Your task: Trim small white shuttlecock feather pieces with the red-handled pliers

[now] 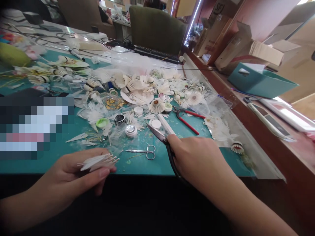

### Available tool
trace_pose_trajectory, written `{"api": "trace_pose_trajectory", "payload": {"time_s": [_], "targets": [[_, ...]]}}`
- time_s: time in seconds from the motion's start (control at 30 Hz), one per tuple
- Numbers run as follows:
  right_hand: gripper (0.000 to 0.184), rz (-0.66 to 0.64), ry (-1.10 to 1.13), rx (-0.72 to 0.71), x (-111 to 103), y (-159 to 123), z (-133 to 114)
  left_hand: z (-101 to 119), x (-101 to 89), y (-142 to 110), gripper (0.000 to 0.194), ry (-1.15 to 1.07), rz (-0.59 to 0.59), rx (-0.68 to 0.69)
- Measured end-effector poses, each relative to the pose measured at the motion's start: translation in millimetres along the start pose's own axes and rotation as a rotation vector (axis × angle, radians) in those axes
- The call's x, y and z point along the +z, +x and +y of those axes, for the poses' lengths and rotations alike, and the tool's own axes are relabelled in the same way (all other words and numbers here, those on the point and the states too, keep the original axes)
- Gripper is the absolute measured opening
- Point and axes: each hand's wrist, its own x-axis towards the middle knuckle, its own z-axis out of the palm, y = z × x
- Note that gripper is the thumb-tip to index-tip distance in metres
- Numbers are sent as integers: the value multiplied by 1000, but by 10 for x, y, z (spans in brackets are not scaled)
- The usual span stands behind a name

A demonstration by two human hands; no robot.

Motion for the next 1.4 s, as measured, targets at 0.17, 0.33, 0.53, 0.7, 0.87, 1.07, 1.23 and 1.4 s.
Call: {"api": "trace_pose_trajectory", "payload": {"time_s": [0.17, 0.33, 0.53, 0.7, 0.87, 1.07, 1.23, 1.4], "targets": [[16, -234, -195, 54, 43, 99, -47, -39, 11, -6, 30, -200, -121, -194], [20, -131, -31, -19, 57, 41, -28, -36, 29, -43, 26, -290, -146, -272], [19, -27, 614, -43, 62, 36, -218, 29, 43, -7, 21, -270, -187, -295], [25, -205, 1378, 112, 137, 92, -487, 47, 75, -13, 28, -228, -271, -361], [19, -426, 1617, 87, 205, 81, -579, 26, 110, -62, 36, -167, -348, -428], [16, -516, 1709, 96, 223, 87, -576, 16, 95, -54, 47, -143, -320, -398], [20, -405, 1762, 163, 262, 102, -621, 0, 104, -59, 47, -127, -275, -348], [31, -344, 1775, 213, 303, 124, -695, 0, 120, -81, 43, -107, -250, -327]]}}
